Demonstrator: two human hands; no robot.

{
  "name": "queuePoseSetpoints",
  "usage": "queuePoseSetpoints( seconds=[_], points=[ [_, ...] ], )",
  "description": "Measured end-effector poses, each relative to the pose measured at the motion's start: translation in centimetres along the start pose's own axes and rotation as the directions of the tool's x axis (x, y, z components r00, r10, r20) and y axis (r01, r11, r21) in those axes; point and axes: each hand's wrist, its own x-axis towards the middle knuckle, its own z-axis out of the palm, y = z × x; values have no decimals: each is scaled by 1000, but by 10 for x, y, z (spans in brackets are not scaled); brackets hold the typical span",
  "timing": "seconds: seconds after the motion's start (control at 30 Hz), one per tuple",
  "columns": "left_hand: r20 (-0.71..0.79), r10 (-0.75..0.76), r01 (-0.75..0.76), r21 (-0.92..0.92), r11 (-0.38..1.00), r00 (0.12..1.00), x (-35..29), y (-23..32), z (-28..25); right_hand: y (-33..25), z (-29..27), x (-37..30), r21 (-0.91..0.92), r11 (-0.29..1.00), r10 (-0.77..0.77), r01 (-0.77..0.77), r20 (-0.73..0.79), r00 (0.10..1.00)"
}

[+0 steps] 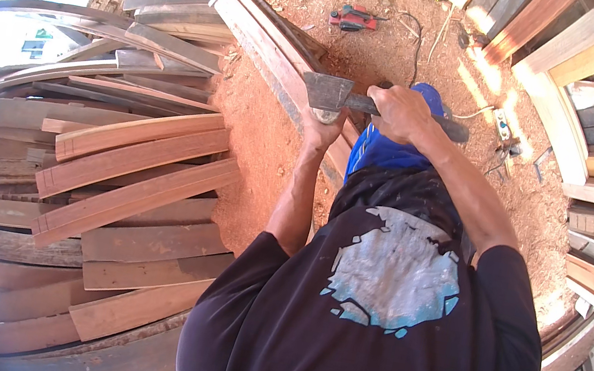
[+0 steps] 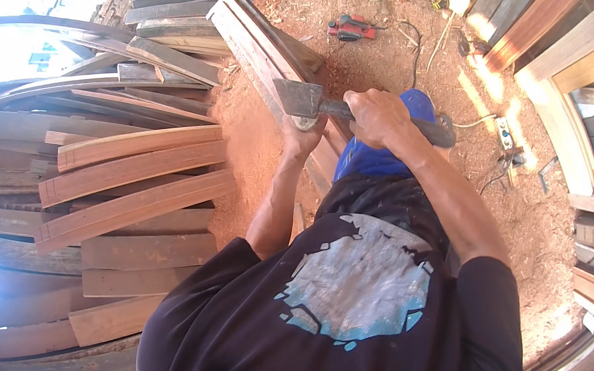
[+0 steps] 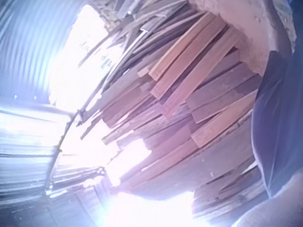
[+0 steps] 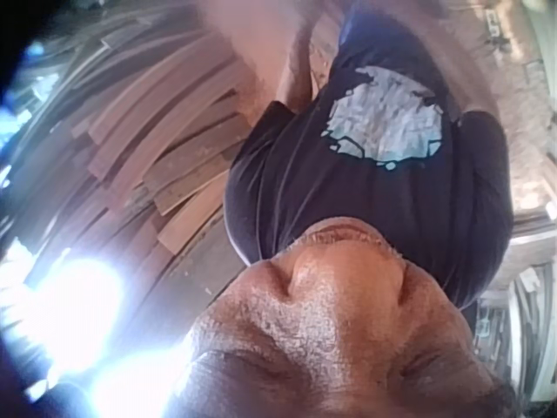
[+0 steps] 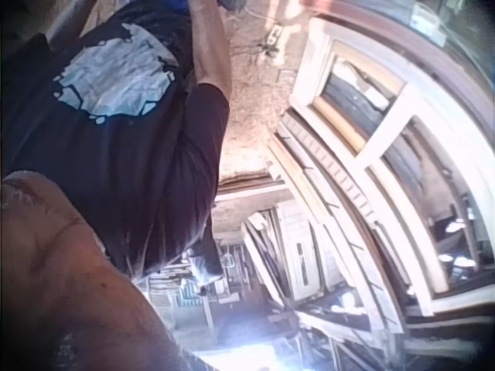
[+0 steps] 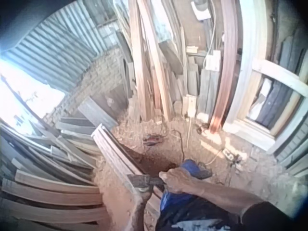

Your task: The person uses a hand chisel and a wooden mallet to shape a long wooden plank. They repeatedly strike the chisel to remove wood shavings, rotating the plank to work on different edges. The person continues this process throughout the clip, focusing on smoothing and refining the plank's surface.

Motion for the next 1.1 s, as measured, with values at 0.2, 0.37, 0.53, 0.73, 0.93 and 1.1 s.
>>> queuePoseSetpoints(
  seconds=[0.2, 0.37, 0.53, 0.73, 0.93, 1.1],
  points=[
    [-320, -156, 15, -402, 915, 934, 19, -26, 21, 7, -15, -23, 266, 961, -30, 77, -176, 984],
    [-120, -189, 160, -221, 962, 975, 7, -14, 0, -23, -66, -45, 355, 931, 10, 87, -261, 965],
    [-13, -169, 162, -220, 962, 985, -6, -6, 4, -16, -31, -30, 218, 960, -107, 173, -284, 953],
    [-84, -108, 85, -236, 968, 991, -12, 14, 13, 4, 2, -26, 75, 997, -29, 31, -28, 999],
    [-344, -108, 21, -247, 969, 933, 10, -22, 22, 2, -21, -42, 333, 942, 6, 49, -164, 986],
    [-136, -166, 138, -197, 971, 977, -5, -9, 10, -18, -71, -57, 407, 913, 85, -5, -179, 980]
  ],
)
